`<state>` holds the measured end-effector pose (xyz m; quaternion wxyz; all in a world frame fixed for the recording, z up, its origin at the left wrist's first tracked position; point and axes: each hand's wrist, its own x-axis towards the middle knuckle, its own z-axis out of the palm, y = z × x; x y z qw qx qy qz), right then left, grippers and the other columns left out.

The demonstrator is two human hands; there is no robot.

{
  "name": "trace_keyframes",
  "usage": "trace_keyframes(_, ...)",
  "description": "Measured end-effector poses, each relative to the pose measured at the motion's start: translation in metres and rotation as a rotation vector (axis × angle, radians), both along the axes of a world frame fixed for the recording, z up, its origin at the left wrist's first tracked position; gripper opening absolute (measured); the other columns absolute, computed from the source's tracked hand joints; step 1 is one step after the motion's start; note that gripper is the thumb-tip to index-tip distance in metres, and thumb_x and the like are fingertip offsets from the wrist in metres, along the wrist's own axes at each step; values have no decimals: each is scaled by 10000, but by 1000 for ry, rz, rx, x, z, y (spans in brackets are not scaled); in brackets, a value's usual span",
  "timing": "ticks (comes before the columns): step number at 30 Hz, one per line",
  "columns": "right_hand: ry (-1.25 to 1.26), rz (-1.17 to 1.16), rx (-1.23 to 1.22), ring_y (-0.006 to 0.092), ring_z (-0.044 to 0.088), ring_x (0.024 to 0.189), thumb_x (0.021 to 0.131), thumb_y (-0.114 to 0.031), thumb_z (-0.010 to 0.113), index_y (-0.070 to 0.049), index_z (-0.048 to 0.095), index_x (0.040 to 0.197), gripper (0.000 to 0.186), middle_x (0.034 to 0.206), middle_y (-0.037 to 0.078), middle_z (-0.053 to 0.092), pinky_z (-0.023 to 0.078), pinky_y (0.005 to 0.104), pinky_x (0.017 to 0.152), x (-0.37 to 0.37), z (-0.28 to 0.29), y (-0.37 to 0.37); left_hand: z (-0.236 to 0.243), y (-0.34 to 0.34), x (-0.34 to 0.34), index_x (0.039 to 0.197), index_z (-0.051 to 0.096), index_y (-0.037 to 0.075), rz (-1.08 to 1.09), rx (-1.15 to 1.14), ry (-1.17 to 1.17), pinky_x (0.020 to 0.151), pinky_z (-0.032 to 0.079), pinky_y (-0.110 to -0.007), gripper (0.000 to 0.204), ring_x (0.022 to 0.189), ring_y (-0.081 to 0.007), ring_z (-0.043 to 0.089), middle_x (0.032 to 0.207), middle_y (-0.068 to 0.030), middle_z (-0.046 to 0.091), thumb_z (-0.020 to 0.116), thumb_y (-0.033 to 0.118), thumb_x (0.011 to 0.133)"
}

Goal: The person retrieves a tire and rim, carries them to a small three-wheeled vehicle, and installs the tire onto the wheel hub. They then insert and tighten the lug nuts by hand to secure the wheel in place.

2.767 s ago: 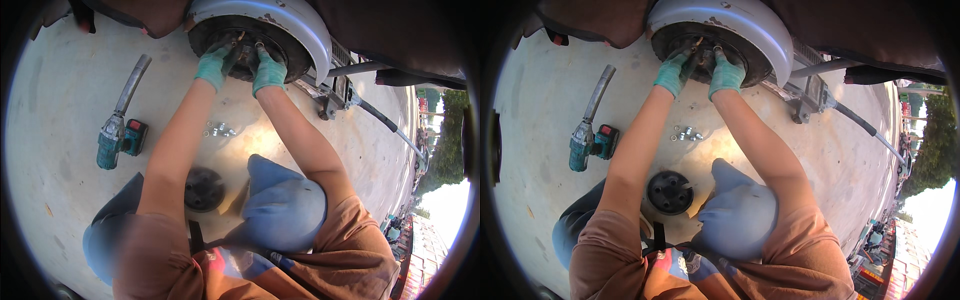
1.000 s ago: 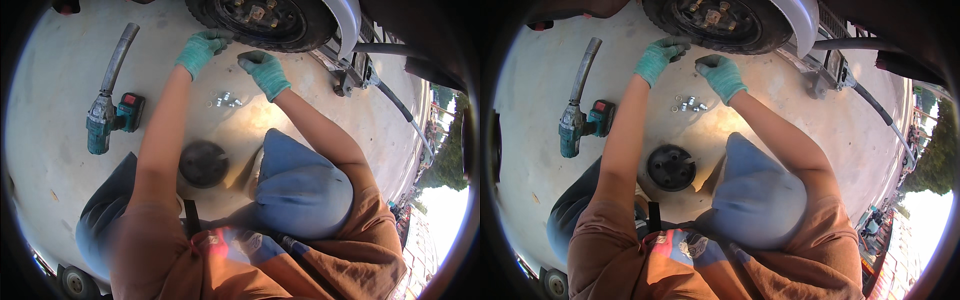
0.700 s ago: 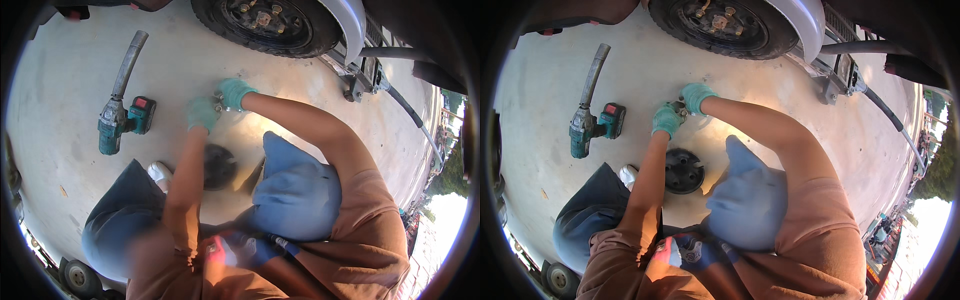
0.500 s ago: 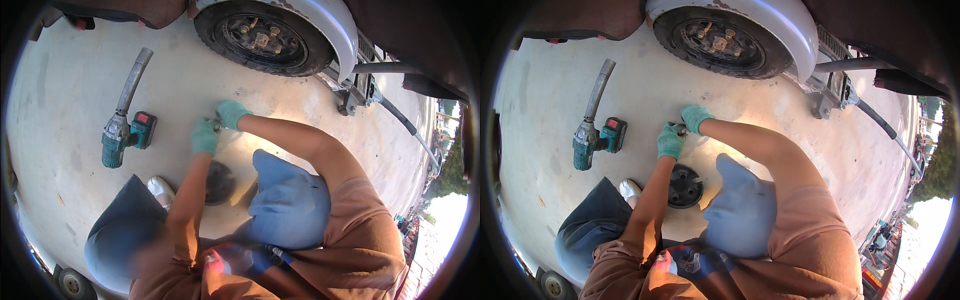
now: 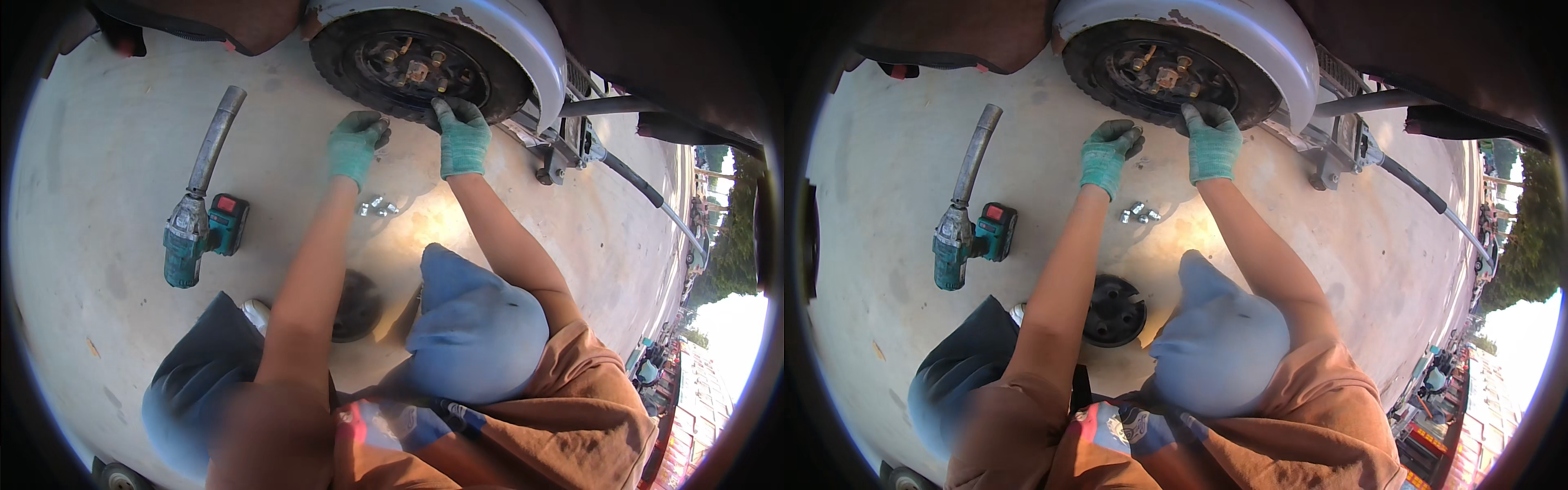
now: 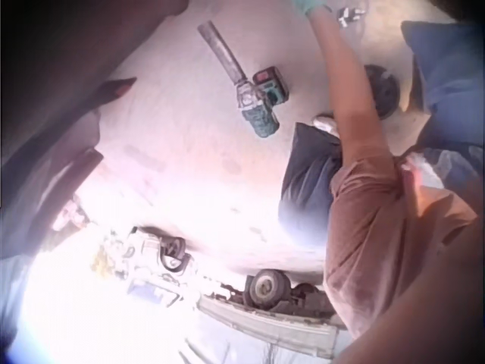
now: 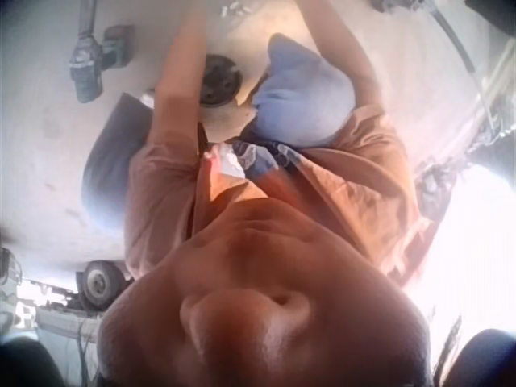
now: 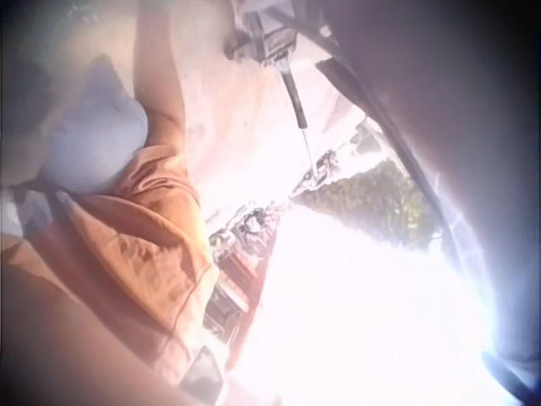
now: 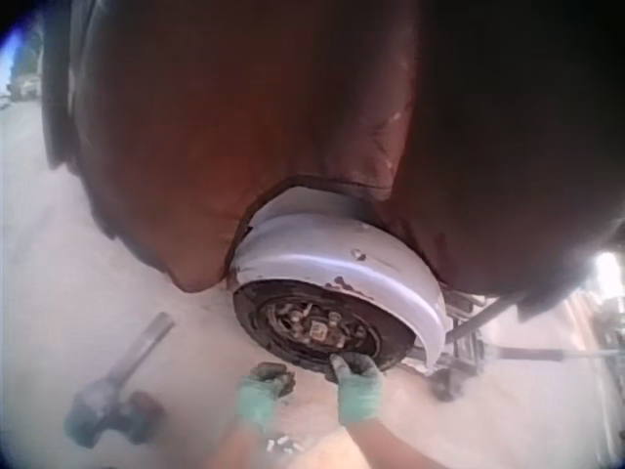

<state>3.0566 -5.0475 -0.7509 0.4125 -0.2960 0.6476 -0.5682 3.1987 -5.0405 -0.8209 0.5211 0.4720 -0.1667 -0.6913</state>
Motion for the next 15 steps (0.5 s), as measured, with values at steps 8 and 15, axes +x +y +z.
trace_keyframes(8,-78,-155,-72,209,669,747,828,13,672,30,593,939,137,900,114,649,584,281,677,3,-11,-7,-5,-61,-39,1019,639,8,216,76,314,779,592,-288,186,875,-222,658,1004,-122,651,591,-58,851)
trace_keyframes(15,-177,-221,-82,210,673,754,834,12,665,28,587,946,138,909,121,645,588,284,660,8,-17,-13,4,-55,-44,1024,619,-18,311,178,452,785,573,-292,203,893,-226,637,1026,-115,625,634,-14,821)
